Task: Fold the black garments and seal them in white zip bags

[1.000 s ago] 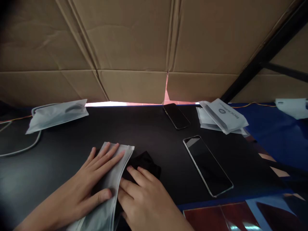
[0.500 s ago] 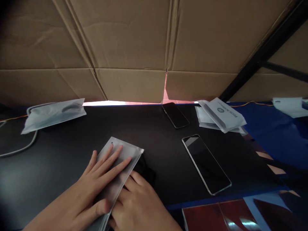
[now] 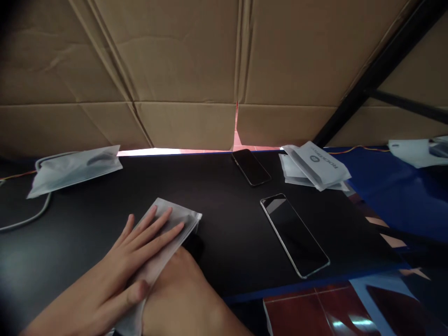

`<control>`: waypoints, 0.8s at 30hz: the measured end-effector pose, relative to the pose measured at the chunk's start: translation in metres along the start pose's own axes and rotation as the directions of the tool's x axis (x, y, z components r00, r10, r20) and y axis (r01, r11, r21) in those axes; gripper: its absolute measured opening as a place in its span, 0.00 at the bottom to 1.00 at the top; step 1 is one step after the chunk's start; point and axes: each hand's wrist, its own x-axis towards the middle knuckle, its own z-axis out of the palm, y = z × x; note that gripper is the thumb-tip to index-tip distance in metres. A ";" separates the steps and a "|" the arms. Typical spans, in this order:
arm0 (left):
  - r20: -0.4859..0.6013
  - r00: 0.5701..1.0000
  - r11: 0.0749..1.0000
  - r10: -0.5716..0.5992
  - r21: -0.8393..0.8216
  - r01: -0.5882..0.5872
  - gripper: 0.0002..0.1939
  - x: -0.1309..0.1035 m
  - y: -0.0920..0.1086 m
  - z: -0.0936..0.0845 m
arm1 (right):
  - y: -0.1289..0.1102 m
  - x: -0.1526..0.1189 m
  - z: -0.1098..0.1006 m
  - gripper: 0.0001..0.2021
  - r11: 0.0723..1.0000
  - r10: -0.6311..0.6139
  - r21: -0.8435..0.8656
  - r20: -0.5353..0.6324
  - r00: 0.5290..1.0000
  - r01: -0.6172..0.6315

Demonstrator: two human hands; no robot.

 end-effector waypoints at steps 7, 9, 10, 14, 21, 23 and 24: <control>-0.068 0.998 1.000 -0.006 -0.021 0.005 0.36 0.003 -0.006 0.005 | 0.023 -0.061 -0.026 0.23 0.999 0.014 -0.035 0.065 0.998 -0.012; -0.054 0.998 1.000 0.014 -0.017 -0.015 0.38 0.006 0.000 0.006 | 0.023 -0.064 -0.021 0.22 1.000 0.020 -0.018 0.056 0.998 -0.019; -0.044 0.999 1.000 0.024 -0.010 -0.025 0.40 0.006 0.003 0.007 | 0.021 -0.061 -0.018 0.20 1.000 0.004 0.010 0.047 0.999 -0.004; -0.027 0.999 0.999 0.040 -0.014 -0.040 0.47 0.004 0.008 0.004 | 0.011 -0.034 -0.008 0.17 0.981 -0.066 0.184 0.049 0.997 0.055; -0.079 0.996 0.999 0.040 -0.024 -0.042 0.40 0.000 0.002 -0.004 | 0.012 -0.016 -0.008 0.17 0.958 -0.077 0.278 0.013 0.997 0.071; -0.084 0.996 1.000 0.011 0.004 -0.010 0.36 0.000 -0.002 -0.003 | 0.016 -0.029 -0.015 0.15 0.977 -0.100 0.187 -0.030 0.995 0.103; -0.087 0.996 1.000 -0.008 0.018 0.009 0.35 -0.001 -0.004 -0.002 | 0.019 -0.037 -0.018 0.15 0.984 -0.098 0.143 -0.051 0.994 0.105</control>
